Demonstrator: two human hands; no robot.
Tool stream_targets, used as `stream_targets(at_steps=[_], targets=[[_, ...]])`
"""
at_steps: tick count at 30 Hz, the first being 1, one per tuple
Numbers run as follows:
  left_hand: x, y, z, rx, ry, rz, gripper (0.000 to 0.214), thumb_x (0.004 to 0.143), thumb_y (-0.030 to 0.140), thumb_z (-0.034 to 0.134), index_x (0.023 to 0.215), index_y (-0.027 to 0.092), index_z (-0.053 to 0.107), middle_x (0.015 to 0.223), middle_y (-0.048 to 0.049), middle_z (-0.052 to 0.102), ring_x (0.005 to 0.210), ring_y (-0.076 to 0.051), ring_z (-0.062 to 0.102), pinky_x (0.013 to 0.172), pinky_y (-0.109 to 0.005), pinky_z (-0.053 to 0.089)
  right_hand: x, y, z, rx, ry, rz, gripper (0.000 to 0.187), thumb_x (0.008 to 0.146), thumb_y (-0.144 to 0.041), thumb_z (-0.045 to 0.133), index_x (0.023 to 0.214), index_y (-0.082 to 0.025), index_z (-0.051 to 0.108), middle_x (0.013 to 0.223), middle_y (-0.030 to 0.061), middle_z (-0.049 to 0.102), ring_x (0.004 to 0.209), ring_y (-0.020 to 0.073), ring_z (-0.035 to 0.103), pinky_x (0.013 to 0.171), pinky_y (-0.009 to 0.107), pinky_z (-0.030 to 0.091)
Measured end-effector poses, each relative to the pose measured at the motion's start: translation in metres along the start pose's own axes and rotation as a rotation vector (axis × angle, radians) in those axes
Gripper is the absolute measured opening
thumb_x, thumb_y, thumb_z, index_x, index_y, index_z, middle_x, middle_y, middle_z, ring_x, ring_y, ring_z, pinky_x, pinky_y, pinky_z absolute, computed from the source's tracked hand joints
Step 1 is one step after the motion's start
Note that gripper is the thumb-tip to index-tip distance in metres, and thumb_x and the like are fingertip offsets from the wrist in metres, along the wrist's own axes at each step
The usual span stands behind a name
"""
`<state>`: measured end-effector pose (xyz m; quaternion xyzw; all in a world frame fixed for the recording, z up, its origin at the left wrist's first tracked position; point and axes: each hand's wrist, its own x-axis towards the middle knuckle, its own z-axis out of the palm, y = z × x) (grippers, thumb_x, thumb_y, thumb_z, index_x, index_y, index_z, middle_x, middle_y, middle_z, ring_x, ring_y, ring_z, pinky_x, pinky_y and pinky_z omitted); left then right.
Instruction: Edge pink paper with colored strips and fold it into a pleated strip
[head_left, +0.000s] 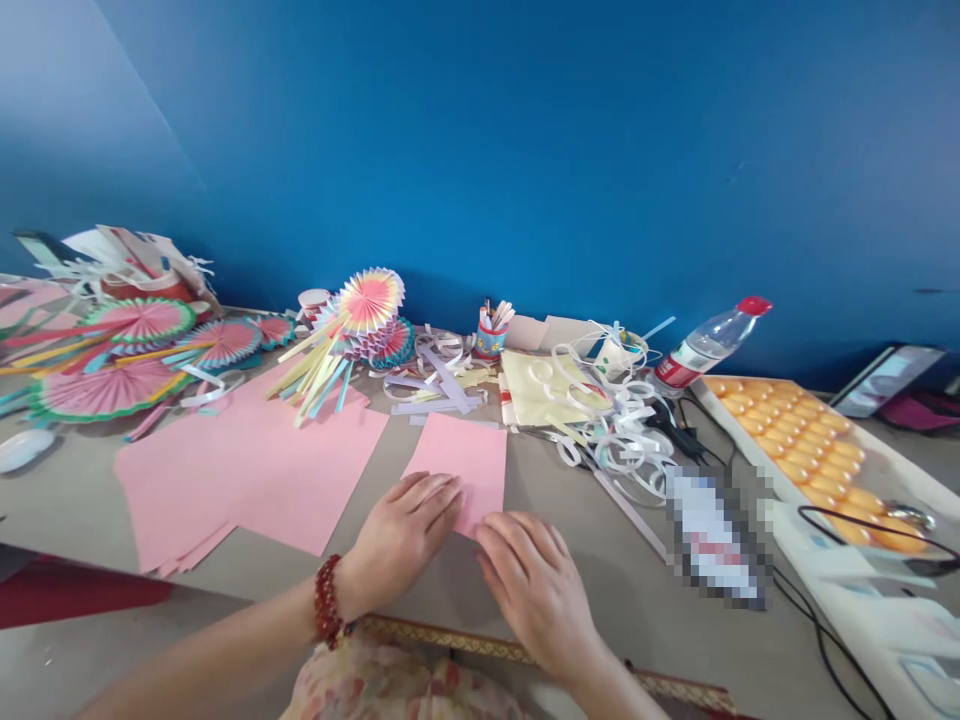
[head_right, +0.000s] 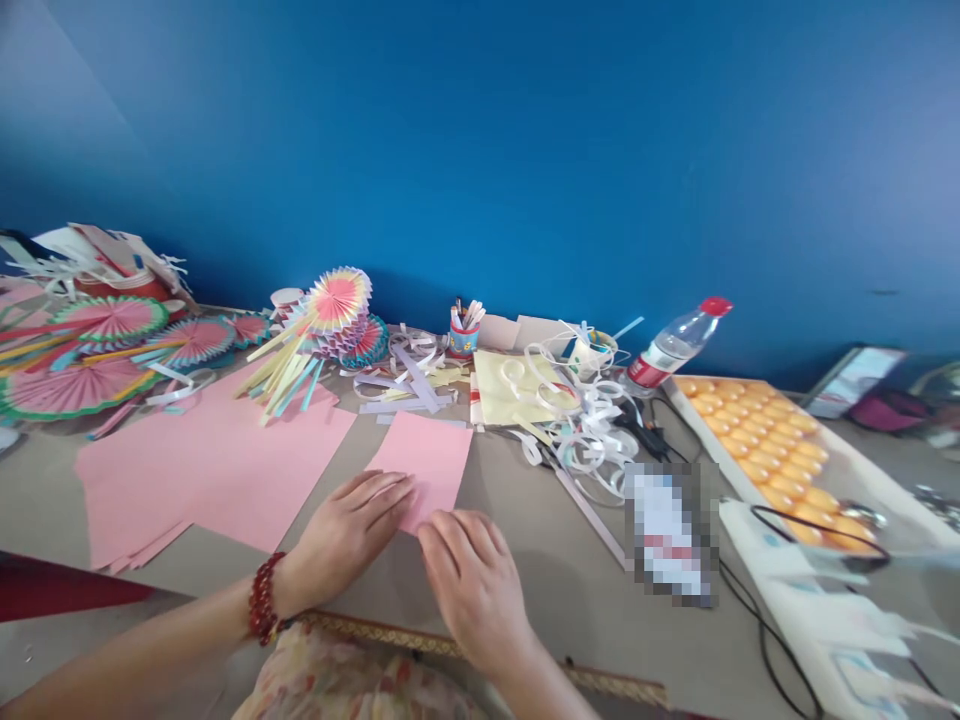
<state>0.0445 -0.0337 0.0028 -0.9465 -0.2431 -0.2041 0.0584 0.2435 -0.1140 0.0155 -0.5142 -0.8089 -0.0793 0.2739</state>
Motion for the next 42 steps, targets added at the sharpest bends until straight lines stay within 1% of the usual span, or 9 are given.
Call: stream_targets(at_steps=[4,9,11,17,22,26,31,35,42], targets=[[-0.006,0.006,0.004,-0.008,-0.004,0.072,0.024,0.099,0.016,0.045,0.116,0.012,0.062,0.127,-0.0097,0.061,0.121,-0.025,0.052,0.103,-0.042,0.044,-0.006,0.01,0.011,0.008,-0.087,-0.043,0.023,0.098,-0.013,0.043,0.094,-0.02,0.065,0.089,0.0056,0.068,0.087,0.0194,0.059,0.08,0.033,0.044],[-0.019,0.0,-0.003,0.024,-0.088,-0.004,0.021,0.099,0.013,0.043,0.1,0.016,0.064,0.094,-0.0055,0.065,0.084,-0.019,0.058,0.075,-0.036,0.049,-0.019,0.027,0.013,0.02,-0.125,-0.031,0.025,0.098,-0.014,0.042,0.091,-0.02,0.065,0.088,0.0058,0.067,0.085,0.0189,0.057,0.079,0.031,0.045],[-0.027,-0.002,-0.004,0.005,-0.132,-0.008,0.02,0.098,0.012,0.043,0.096,0.015,0.063,0.088,-0.0051,0.063,0.078,-0.019,0.056,0.071,-0.035,0.047,-0.023,0.032,0.012,0.022,-0.151,-0.027,0.024,0.097,-0.013,0.044,0.09,-0.02,0.065,0.088,0.0052,0.067,0.085,0.0188,0.058,0.078,0.031,0.045],[-0.04,-0.001,0.0,-0.124,-0.202,0.006,0.02,0.097,0.011,0.043,0.092,0.015,0.061,0.088,-0.0071,0.062,0.081,-0.021,0.056,0.075,-0.036,0.047,-0.03,0.039,0.01,0.06,-0.211,-0.039,0.026,0.098,-0.017,0.043,0.089,-0.021,0.066,0.089,0.005,0.068,0.083,0.0178,0.059,0.074,0.029,0.046],[-0.035,-0.007,0.0,-0.331,-0.168,-0.19,0.022,0.1,0.021,0.043,0.088,0.017,0.061,0.087,-0.0051,0.063,0.082,-0.019,0.058,0.076,-0.033,0.047,-0.025,0.045,0.009,0.213,-0.26,0.06,0.025,0.101,-0.025,0.044,0.091,-0.022,0.067,0.09,0.0046,0.069,0.083,0.0174,0.062,0.075,0.028,0.048],[-0.026,-0.016,-0.005,-0.515,-0.221,-0.31,0.022,0.1,0.028,0.046,0.089,0.019,0.063,0.087,-0.0036,0.064,0.082,-0.017,0.061,0.075,-0.029,0.047,-0.014,0.051,0.006,0.363,-0.325,0.128,0.022,0.1,-0.03,0.047,0.094,-0.023,0.067,0.093,0.0041,0.07,0.086,0.0181,0.064,0.077,0.029,0.048],[-0.018,-0.022,-0.008,-0.555,-0.274,-0.356,0.028,0.1,0.029,0.045,0.083,0.019,0.064,0.082,-0.0033,0.064,0.078,-0.017,0.062,0.068,-0.026,0.045,-0.002,0.053,0.005,0.411,-0.393,0.228,0.022,0.099,-0.033,0.048,0.092,-0.024,0.066,0.091,0.0023,0.071,0.085,0.0177,0.066,0.073,0.027,0.049],[-0.016,-0.024,-0.009,-0.62,-0.299,-0.394,0.021,0.098,0.027,0.047,0.089,0.02,0.065,0.087,-0.0023,0.068,0.081,-0.017,0.063,0.07,-0.026,0.044,0.002,0.055,0.009,0.429,-0.413,0.275,0.02,0.097,-0.032,0.05,0.087,-0.023,0.064,0.088,0.0018,0.07,0.081,0.0175,0.065,0.07,0.027,0.048],[-0.015,-0.026,-0.013,-0.606,-0.346,-0.393,0.022,0.097,0.026,0.049,0.082,0.019,0.061,0.082,-0.0014,0.065,0.074,-0.016,0.061,0.066,-0.025,0.041,0.008,0.058,0.005,0.481,-0.483,0.267,0.018,0.095,-0.028,0.051,0.081,-0.023,0.061,0.083,0.0,0.068,0.079,0.0161,0.062,0.067,0.024,0.044]])
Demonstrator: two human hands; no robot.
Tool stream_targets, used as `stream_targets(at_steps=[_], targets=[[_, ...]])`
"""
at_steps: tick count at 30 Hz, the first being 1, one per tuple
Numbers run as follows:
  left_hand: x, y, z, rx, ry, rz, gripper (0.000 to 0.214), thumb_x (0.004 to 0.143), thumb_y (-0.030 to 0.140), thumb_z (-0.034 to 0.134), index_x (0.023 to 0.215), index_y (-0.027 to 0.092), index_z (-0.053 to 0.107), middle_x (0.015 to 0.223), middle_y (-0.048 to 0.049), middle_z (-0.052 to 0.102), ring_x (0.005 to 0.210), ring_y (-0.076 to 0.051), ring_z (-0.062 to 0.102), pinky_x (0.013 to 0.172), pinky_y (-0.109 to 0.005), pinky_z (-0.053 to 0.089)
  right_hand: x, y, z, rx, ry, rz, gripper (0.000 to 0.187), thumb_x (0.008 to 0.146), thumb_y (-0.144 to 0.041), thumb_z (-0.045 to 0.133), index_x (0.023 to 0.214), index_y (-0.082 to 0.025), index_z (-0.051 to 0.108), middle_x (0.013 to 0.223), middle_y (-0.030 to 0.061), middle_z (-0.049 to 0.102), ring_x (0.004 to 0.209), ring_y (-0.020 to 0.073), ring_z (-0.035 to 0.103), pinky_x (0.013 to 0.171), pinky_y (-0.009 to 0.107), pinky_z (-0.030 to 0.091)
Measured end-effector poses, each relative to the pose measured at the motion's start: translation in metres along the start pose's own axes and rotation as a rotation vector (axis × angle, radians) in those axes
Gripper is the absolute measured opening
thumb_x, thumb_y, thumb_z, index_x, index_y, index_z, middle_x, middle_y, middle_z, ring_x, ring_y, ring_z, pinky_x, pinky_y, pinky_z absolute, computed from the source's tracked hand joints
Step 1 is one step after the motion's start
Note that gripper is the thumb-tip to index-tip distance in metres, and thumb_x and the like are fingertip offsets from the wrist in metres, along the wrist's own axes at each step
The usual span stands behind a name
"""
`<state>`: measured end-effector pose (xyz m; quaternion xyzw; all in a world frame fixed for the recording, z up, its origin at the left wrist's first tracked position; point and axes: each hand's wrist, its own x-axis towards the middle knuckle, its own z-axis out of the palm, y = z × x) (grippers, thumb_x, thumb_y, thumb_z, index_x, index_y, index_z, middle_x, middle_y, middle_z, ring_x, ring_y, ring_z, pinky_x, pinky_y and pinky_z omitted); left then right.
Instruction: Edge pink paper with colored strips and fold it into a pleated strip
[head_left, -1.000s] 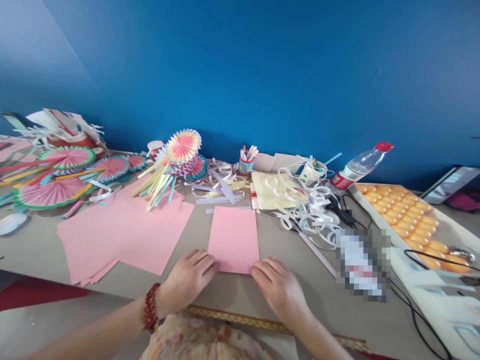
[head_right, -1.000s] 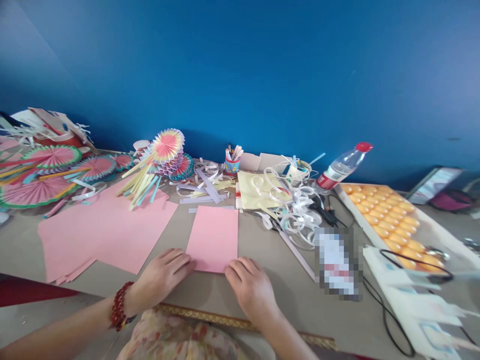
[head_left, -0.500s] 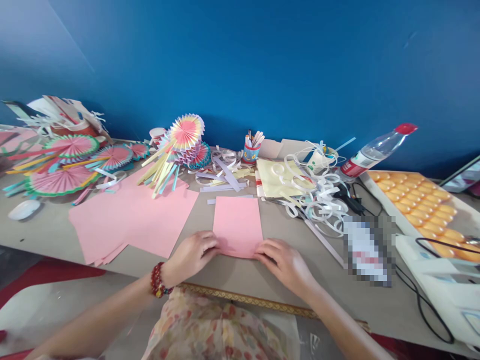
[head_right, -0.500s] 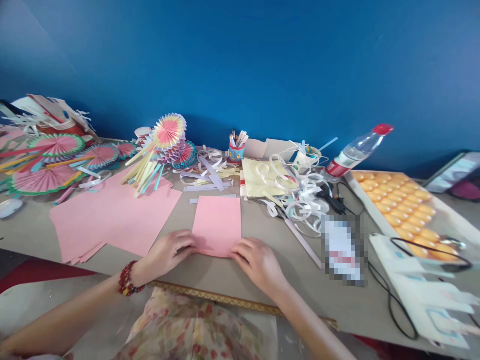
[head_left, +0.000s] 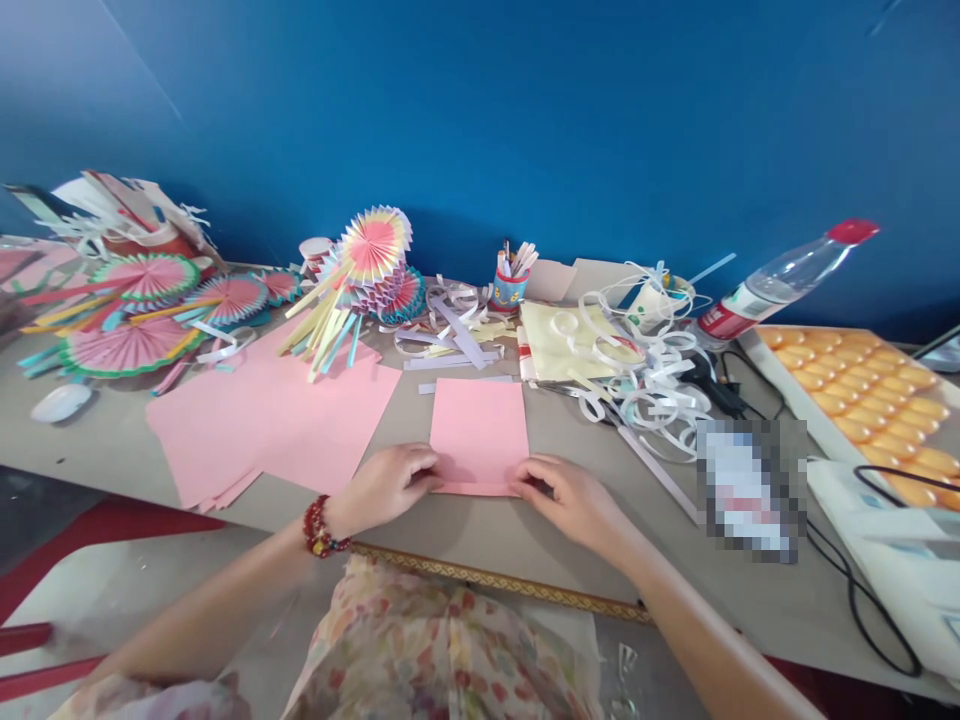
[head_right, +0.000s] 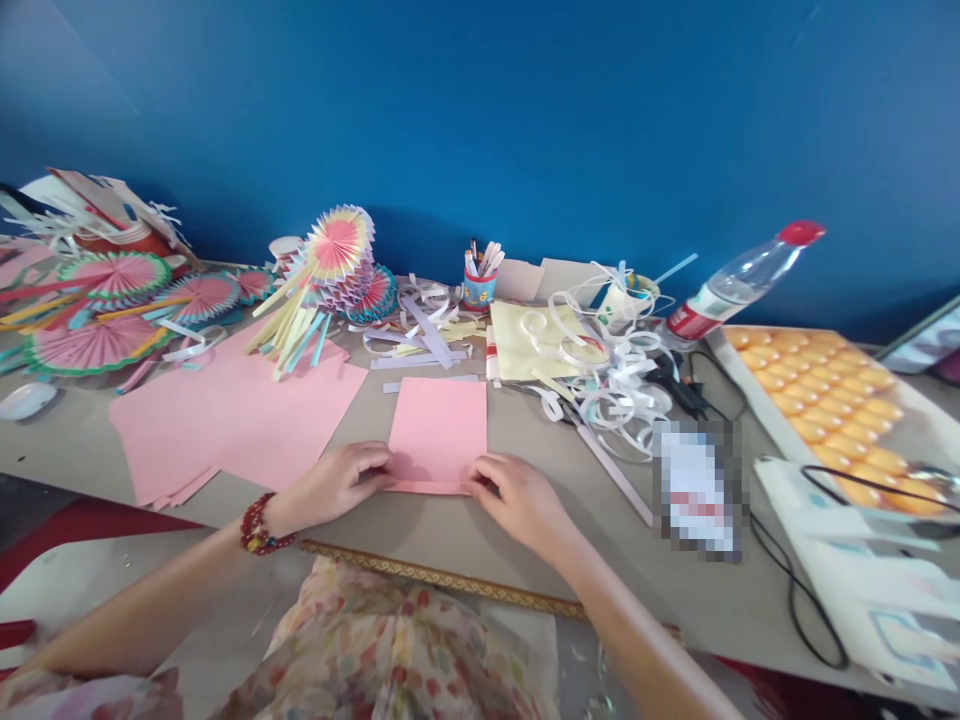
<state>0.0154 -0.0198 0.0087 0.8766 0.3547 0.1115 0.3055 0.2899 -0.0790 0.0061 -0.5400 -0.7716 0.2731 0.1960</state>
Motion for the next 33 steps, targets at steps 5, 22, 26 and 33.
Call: stream_targets(at_steps=[5,22,26,33], targets=[[0.0014,-0.0023,-0.0016,0.016,-0.038,0.008,0.022,0.097,0.026,0.049,0.081,0.019,0.062,0.083,-0.0022,0.064,0.077,-0.017,0.061,0.068,-0.025,0.042,0.0004,-0.0012,-0.0023,-0.019,-0.02,-0.011,0.019,0.095,-0.028,0.05,0.078,-0.022,0.059,0.08,0.0002,0.065,0.078,0.0163,0.06,0.066,0.024,0.042],[0.006,-0.0047,-0.0049,0.048,-0.114,0.021,0.018,0.096,0.025,0.053,0.081,0.018,0.059,0.082,-0.0012,0.063,0.078,-0.017,0.059,0.07,-0.026,0.04,0.0027,0.0076,-0.0024,0.013,-0.105,0.052,0.01,0.091,-0.025,0.055,0.083,-0.023,0.058,0.082,0.0001,0.066,0.078,0.0176,0.059,0.068,0.026,0.04],[0.0064,-0.0061,-0.0041,0.067,-0.123,0.049,0.019,0.097,0.025,0.051,0.08,0.019,0.057,0.082,-0.0011,0.062,0.078,-0.017,0.058,0.071,-0.026,0.039,0.0039,0.0081,-0.0033,0.023,-0.125,0.045,0.01,0.091,-0.025,0.056,0.082,-0.023,0.058,0.081,-0.0002,0.065,0.077,0.0174,0.058,0.067,0.026,0.038],[0.0047,-0.0093,-0.0031,0.071,-0.125,0.059,0.02,0.099,0.027,0.049,0.083,0.018,0.058,0.083,-0.002,0.061,0.079,-0.017,0.058,0.071,-0.027,0.04,0.005,0.0083,-0.0089,0.063,-0.158,0.034,0.01,0.092,-0.025,0.057,0.084,-0.023,0.06,0.083,-0.0002,0.065,0.078,0.0169,0.058,0.069,0.026,0.039]])
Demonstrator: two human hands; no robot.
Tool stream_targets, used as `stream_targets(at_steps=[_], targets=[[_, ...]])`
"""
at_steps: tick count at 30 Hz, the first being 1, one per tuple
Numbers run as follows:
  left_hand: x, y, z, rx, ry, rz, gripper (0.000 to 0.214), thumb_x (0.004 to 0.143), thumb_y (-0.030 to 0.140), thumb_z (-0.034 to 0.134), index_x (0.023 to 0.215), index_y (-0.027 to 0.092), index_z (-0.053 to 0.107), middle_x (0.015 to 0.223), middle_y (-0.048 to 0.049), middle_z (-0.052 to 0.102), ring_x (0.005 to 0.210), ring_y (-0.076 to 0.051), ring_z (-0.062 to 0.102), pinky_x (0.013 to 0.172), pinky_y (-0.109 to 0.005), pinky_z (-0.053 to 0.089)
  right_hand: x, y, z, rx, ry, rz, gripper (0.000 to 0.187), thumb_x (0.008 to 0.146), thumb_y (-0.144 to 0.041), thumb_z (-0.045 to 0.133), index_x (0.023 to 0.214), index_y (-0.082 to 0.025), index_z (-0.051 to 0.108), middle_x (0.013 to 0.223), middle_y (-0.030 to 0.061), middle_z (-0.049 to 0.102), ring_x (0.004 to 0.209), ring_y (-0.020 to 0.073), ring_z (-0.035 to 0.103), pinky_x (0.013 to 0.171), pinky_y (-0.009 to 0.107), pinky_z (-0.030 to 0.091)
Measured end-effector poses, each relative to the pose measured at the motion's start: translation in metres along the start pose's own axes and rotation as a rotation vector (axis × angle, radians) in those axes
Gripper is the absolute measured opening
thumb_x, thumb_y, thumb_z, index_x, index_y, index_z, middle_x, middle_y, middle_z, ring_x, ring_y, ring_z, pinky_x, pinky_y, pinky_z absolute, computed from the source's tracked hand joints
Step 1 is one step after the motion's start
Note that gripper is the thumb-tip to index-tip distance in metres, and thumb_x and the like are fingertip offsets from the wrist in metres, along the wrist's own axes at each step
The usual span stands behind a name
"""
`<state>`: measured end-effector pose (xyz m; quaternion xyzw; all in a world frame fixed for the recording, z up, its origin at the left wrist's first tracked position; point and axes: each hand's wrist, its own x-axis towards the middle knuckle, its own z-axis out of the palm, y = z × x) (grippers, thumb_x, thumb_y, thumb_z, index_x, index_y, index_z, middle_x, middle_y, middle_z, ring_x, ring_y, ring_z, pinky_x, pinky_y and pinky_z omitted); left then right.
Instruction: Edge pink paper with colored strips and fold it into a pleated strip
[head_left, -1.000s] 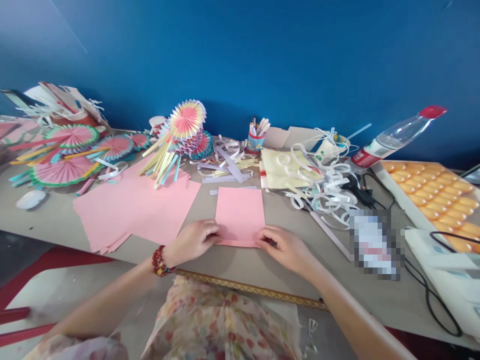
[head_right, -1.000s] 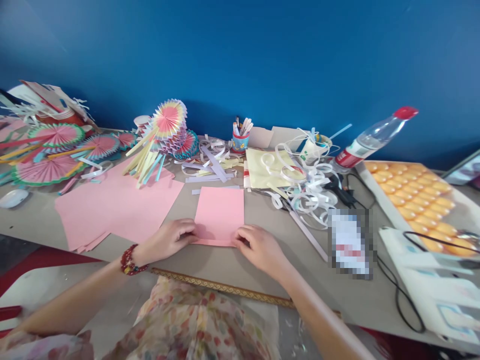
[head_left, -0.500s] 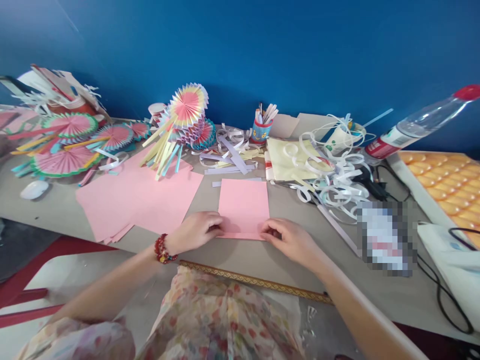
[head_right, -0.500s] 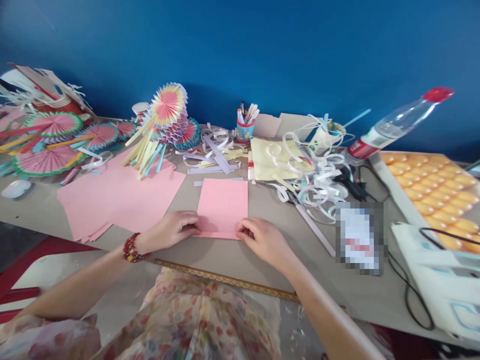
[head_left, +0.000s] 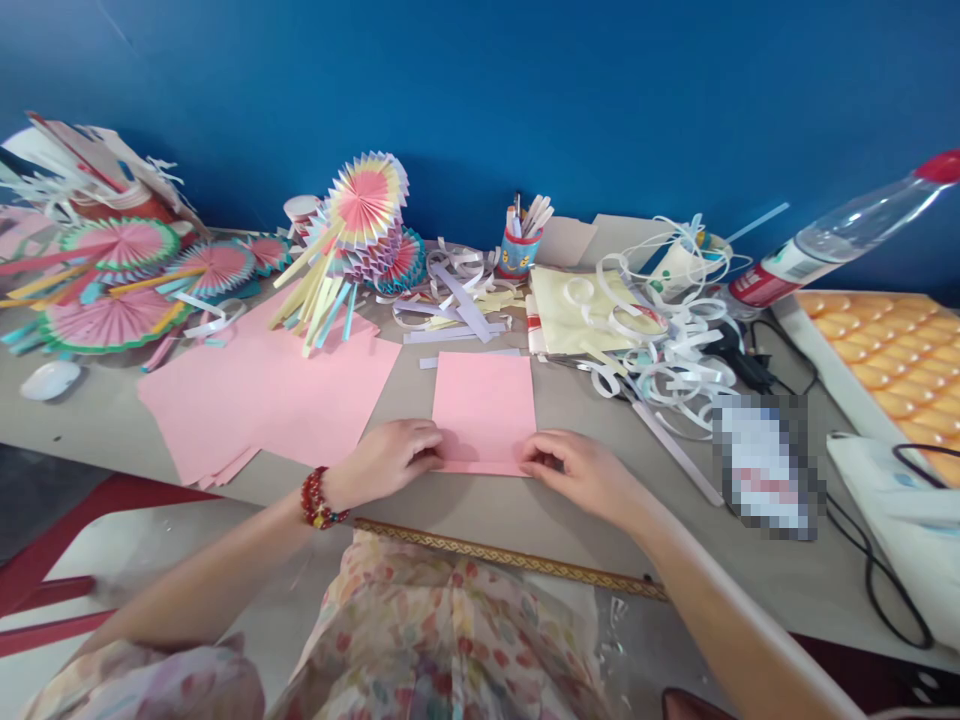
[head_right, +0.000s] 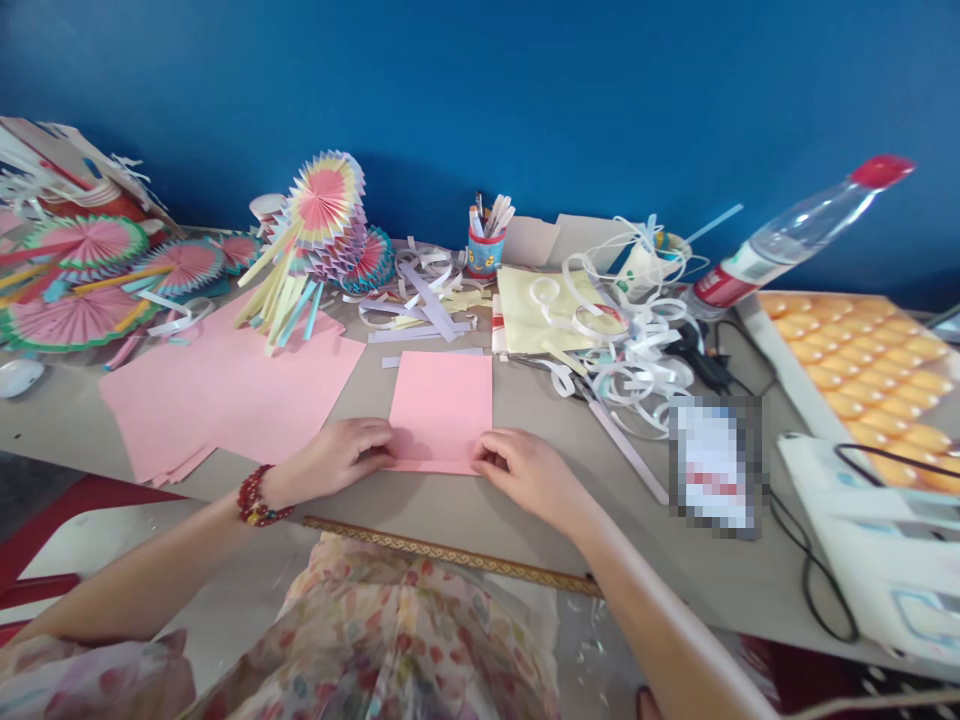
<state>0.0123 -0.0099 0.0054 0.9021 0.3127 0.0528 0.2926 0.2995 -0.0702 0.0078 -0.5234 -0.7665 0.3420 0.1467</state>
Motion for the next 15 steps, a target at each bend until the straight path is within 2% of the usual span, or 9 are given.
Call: stream_targets(at_steps=[15], targets=[[0.0005,-0.0005,-0.0015,-0.007,-0.015,-0.005,0.016,0.098,0.027,0.051,0.086,0.018,0.058,0.086,-0.0019,0.063,0.08,-0.017,0.058,0.072,-0.027,0.04,-0.0034,0.0072,-0.0015,0.02,-0.005,-0.019,0.011,0.093,-0.028,0.055,0.087,-0.023,0.063,0.086,0.0003,0.067,0.08,0.0168,0.06,0.071,0.027,0.042]])
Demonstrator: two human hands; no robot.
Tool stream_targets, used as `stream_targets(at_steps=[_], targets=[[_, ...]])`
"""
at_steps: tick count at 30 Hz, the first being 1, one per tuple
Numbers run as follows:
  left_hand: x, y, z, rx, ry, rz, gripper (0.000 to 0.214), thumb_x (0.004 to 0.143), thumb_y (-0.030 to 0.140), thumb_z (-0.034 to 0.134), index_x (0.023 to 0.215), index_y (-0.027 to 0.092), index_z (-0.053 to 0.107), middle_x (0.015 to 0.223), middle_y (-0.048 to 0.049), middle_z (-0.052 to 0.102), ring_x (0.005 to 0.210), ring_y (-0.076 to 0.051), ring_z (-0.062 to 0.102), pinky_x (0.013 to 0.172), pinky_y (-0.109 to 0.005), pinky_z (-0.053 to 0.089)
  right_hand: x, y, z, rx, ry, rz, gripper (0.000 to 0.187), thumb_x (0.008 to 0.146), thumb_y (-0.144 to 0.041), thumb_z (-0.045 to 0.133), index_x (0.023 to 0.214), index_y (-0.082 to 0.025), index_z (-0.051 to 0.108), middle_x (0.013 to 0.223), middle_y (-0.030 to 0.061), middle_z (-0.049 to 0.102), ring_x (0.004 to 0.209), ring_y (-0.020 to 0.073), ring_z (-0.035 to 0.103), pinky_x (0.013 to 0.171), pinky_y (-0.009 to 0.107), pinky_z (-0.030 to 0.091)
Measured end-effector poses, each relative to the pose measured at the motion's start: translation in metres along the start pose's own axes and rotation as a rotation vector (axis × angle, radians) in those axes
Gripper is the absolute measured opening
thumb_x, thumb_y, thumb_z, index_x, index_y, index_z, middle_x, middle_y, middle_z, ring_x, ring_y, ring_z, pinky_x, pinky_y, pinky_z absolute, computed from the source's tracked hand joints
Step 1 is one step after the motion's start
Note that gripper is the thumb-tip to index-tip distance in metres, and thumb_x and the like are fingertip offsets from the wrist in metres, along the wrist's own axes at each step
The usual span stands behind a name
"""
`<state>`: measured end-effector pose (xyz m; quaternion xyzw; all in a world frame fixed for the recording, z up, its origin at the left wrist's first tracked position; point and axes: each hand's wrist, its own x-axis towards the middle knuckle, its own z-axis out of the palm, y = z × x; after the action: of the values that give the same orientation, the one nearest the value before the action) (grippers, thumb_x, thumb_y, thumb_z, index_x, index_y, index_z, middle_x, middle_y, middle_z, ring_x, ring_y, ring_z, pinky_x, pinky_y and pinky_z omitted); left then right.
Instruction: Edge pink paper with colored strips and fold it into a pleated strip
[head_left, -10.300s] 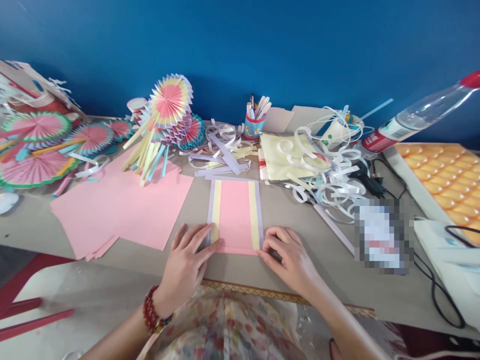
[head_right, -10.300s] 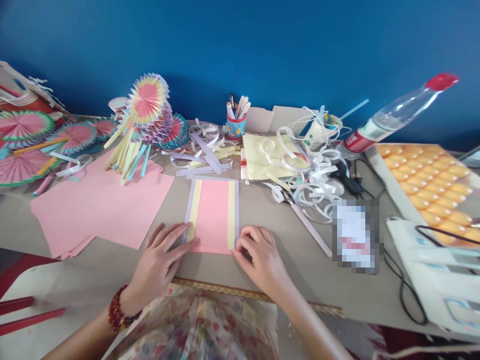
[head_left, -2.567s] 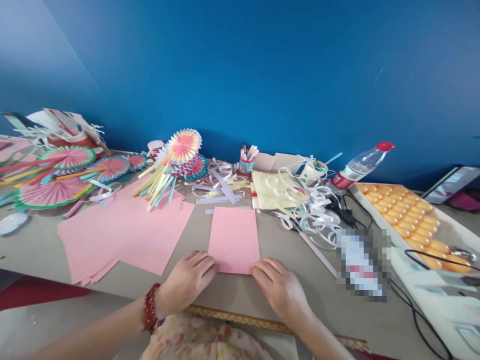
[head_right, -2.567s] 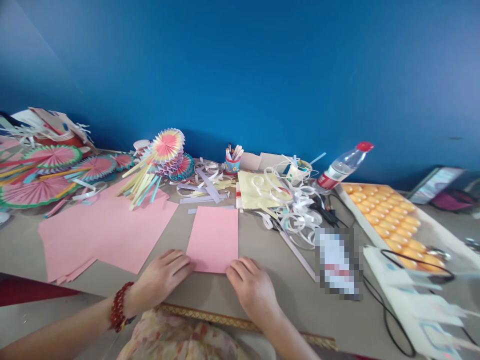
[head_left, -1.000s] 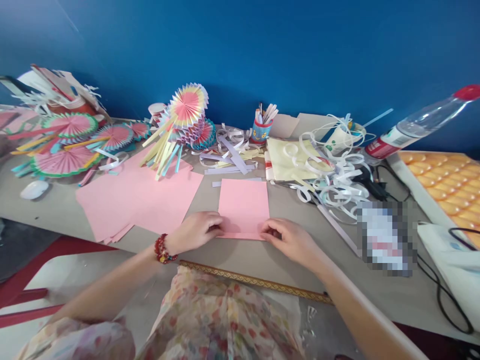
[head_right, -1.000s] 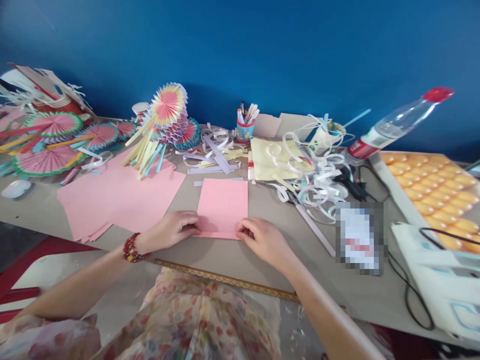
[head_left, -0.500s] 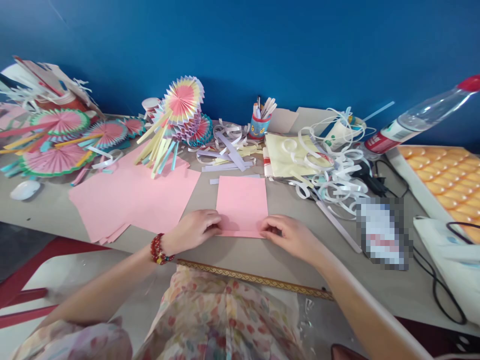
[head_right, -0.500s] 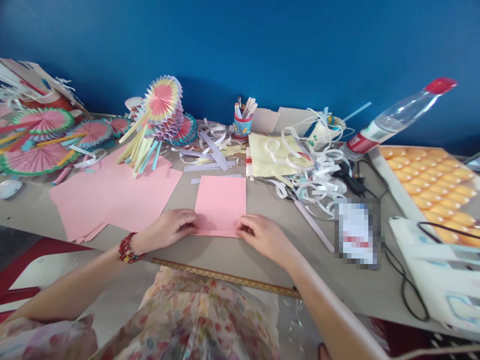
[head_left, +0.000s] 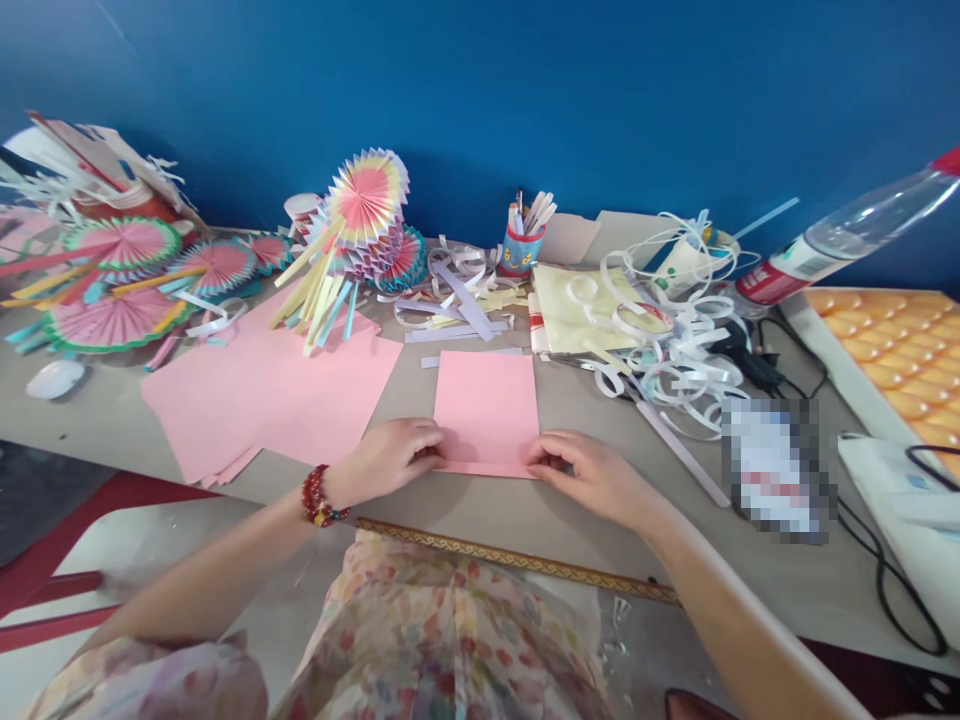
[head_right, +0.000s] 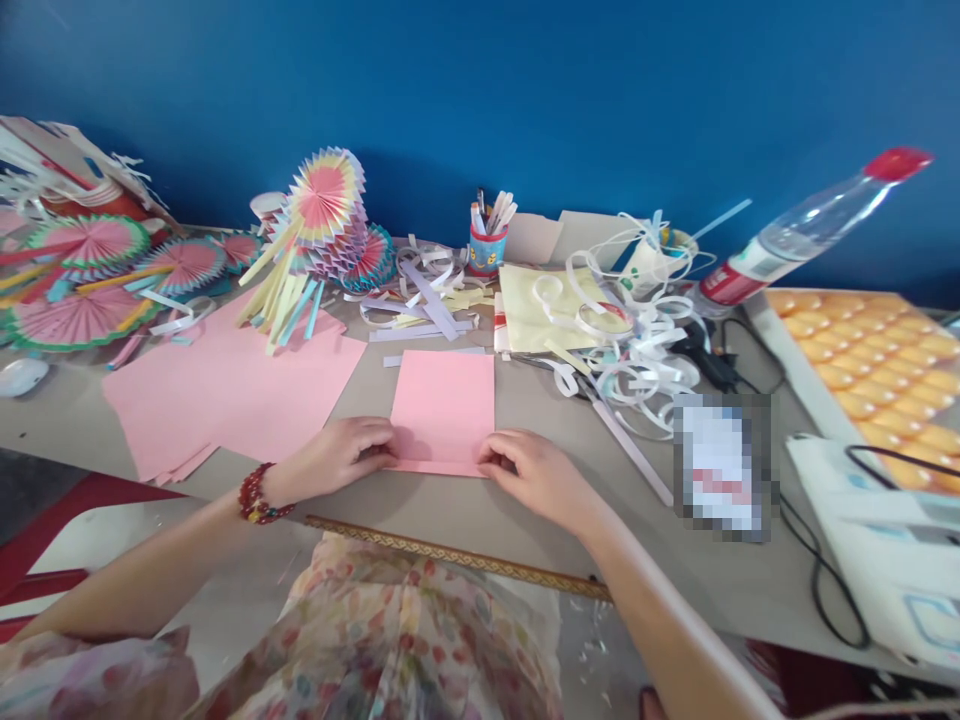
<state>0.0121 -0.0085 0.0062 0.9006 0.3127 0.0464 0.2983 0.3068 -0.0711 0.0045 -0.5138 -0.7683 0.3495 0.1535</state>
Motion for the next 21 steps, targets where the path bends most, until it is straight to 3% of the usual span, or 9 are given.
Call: stream_targets(at_steps=[21], targets=[[0.0025,0.0023,-0.0082,-0.041,-0.048,0.039,0.018,0.097,0.023,0.048,0.081,0.019,0.058,0.084,-0.002,0.062,0.08,-0.017,0.057,0.072,-0.027,0.04,0.0003,-0.0001,0.008,-0.013,0.051,0.044,0.01,0.091,-0.03,0.056,0.085,-0.023,0.061,0.083,0.0012,0.066,0.075,0.0174,0.059,0.068,0.028,0.043]])
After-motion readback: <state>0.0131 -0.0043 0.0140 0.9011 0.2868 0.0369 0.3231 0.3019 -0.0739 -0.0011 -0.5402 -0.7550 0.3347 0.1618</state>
